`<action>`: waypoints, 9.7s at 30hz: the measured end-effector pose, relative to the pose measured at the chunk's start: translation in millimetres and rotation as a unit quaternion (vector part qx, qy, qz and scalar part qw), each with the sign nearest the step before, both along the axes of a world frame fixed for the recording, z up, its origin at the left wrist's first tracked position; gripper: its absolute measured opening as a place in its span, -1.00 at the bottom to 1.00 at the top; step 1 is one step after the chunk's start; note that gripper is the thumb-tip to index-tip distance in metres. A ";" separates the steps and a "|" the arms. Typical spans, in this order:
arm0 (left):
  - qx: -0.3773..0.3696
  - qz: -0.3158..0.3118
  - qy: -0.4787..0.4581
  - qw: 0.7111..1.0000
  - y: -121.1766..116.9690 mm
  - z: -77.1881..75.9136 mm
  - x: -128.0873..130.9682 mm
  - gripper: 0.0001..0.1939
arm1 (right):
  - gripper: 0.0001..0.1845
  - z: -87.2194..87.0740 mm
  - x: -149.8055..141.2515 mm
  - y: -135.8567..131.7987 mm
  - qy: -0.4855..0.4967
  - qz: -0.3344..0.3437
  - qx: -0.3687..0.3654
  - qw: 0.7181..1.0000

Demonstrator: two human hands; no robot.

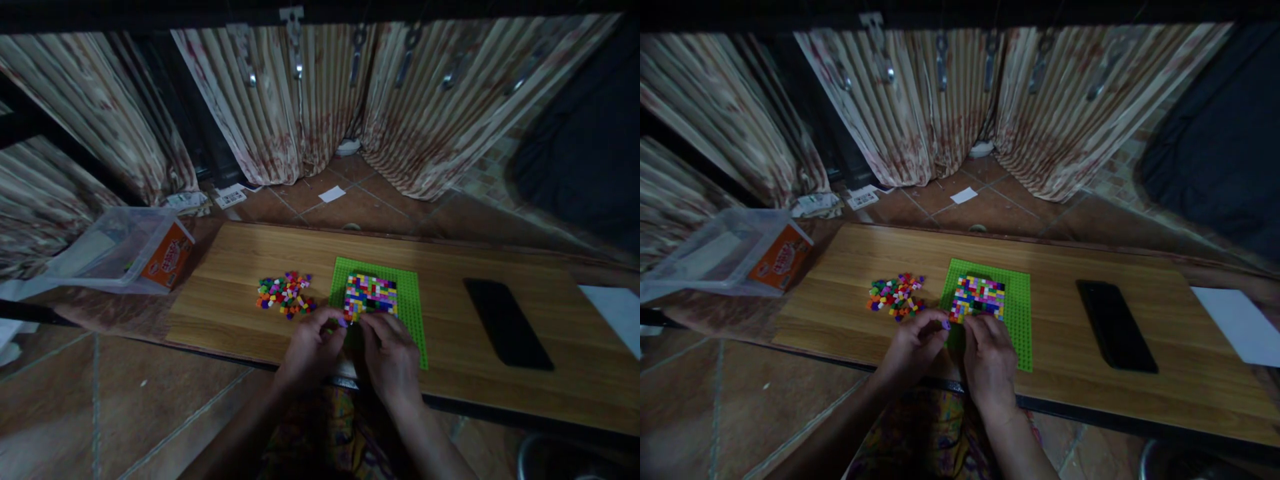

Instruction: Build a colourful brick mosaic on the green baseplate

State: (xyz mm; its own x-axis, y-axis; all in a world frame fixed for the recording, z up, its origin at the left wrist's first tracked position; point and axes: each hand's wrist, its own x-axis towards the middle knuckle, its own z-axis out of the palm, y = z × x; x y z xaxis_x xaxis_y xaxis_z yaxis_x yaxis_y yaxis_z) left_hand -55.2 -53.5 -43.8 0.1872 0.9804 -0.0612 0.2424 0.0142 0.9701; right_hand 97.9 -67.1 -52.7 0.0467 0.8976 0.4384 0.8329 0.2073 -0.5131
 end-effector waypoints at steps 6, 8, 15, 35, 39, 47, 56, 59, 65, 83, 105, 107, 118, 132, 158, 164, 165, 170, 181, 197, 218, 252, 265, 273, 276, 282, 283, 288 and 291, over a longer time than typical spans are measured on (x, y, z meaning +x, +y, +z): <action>0.030 0.002 0.026 0.999 0.6 2.9 1.4 -0.85 | -0.74 1.4 0.3 1.0 -0.033 0.015 -0.007 0.999; 0.035 0.002 0.034 0.999 1.0 4.3 1.5 -0.85 | -0.72 2.3 0.2 1.9 -0.040 0.021 -0.009 0.999; 0.010 0.009 0.043 0.999 -4.6 7.8 -2.1 -0.81 | -0.73 5.1 -1.0 -0.9 0.010 0.010 -0.011 1.000; 0.023 -0.025 0.066 0.997 -33.5 24.6 4.8 -0.88 | -0.76 15.3 -11.8 -40.2 0.494 0.027 -0.208 0.844; 0.034 -0.043 0.119 0.991 -35.1 25.3 6.7 -0.88 | -0.76 20.1 -4.8 -42.3 0.402 0.082 -0.206 0.888; 0.024 -0.025 0.072 0.997 -32.0 18.1 14.3 -0.88 | -0.77 23.8 8.0 -45.8 0.340 0.078 -0.239 0.906; 0.029 0.098 0.044 0.994 -12.1 8.4 13.1 -0.79 | -0.83 11.2 24.3 -16.6 0.237 0.015 -0.031 0.971; 0.016 0.113 0.051 0.992 -1.5 6.7 11.2 -0.78 | -0.85 3.3 24.7 -2.8 0.172 -0.019 0.023 0.985; -0.007 0.111 0.030 0.993 15.3 6.2 15.5 -0.75 | -0.88 -8.5 15.7 5.3 0.133 -0.042 0.051 0.989; -0.009 0.137 0.038 0.990 29.1 -4.8 44.2 -0.53 | -0.84 -7.1 8.3 7.1 0.230 -0.077 0.016 0.970; -0.028 0.136 -0.027 0.990 21.2 2.5 35.6 -0.53 | -0.81 -9.6 10.2 9.5 0.236 -0.069 0.026 0.969; 0.011 0.141 -0.022 0.990 12.6 8.5 17.2 -0.57 | -0.79 -4.6 11.9 6.5 0.227 -0.065 0.037 0.971; 0.101 0.259 0.172 0.945 -24.3 -7.3 -86.5 -0.79 | -0.83 14.3 -28.3 -20.8 0.146 0.104 0.023 0.984; 0.191 0.179 0.245 0.934 -28.9 -19.6 -81.4 -0.77 | -0.74 -12.4 -73.9 19.6 -0.059 0.097 -0.016 0.993; 0.189 0.187 0.265 0.927 -10.7 -18.8 -91.0 -0.75 | -0.78 0.0 -122.5 56.7 -0.088 0.189 -0.067 0.976; 0.190 0.203 0.223 0.934 -13.5 -19.5 -93.0 -0.88 | -0.84 0.0 -123.7 60.5 -0.086 0.185 -0.072 0.976; 0.187 0.203 0.218 0.936 -13.8 -19.5 -93.4 -0.89 | -0.86 -0.6 -122.0 60.5 -0.082 0.188 -0.072 0.976; 0.183 0.197 0.195 0.943 -16.2 -17.9 -96.0 -0.87 | -0.83 -5.1 -109.0 60.7 -0.068 0.199 -0.072 0.975; 0.185 0.206 0.190 0.942 -16.0 -18.6 -97.9 -0.86 | -0.82 2.6 -117.1 61.9 -0.119 0.194 -0.097 0.969; 0.186 0.196 0.151 0.951 -25.4 -3.7 -80.7 -0.79 | -0.74 6.9 -64.9 -8.6 0.265 0.168 -0.152 0.937; 0.076 0.109 0.093 0.987 2.6 -0.4 13.5 -0.80 | -0.76 1.8 8.7 -2.1 0.171 0.036 -0.013 0.984; -0.018 0.120 0.035 0.992 18.0 0.2 28.9 -0.67 | -0.79 -13.2 3.1 2.1 0.068 -0.014 0.038 0.997; -0.049 0.150 0.060 0.986 24.4 1.6 39.7 -0.64 | -0.82 -3.1 8.3 0.7 0.204 -0.061 -0.030 0.977; -0.049 0.162 0.063 0.984 24.4 1.5 41.9 -0.64 | -0.81 1.9 1.1 5.4 0.225 -0.107 -0.075 0.966; -0.063 0.163 0.070 0.982 24.8 4.0 42.4 -0.64 | -0.80 4.0 -0.4 5.8 0.235 -0.121 -0.096 0.960; -0.048 0.175 0.074 0.981 25.8 -5.3 44.8 -0.65 | -0.75 2.4 0.6 9.1 0.252 -0.130 -0.121 0.951; -0.041 0.175 0.067 0.981 25.3 -7.5 45.3 -0.64 | -0.75 1.2 1.3 8.8 0.260 -0.125 -0.116 0.950; -0.008 0.165 0.033 0.986 11.2 -2.6 37.5 -0.62 | -0.68 -3.7 5.5 -2.1 0.331 -0.106 -0.070 0.935; 0.023 0.165 0.068 0.984 -7.1 7.4 16.6 -0.65 | -0.65 -5.9 7.7 -15.4 0.334 -0.119 -0.089 0.931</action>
State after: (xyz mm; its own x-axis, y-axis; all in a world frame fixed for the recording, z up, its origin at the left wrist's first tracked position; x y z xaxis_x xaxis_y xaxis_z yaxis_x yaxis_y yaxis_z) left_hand -38.6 -60.6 -36.4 -0.1493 0.9886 -0.0183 0.3596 0.0716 0.9304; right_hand 105.7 -82.5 -58.6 0.4631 0.8821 0.0861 0.3273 -0.0799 -0.9415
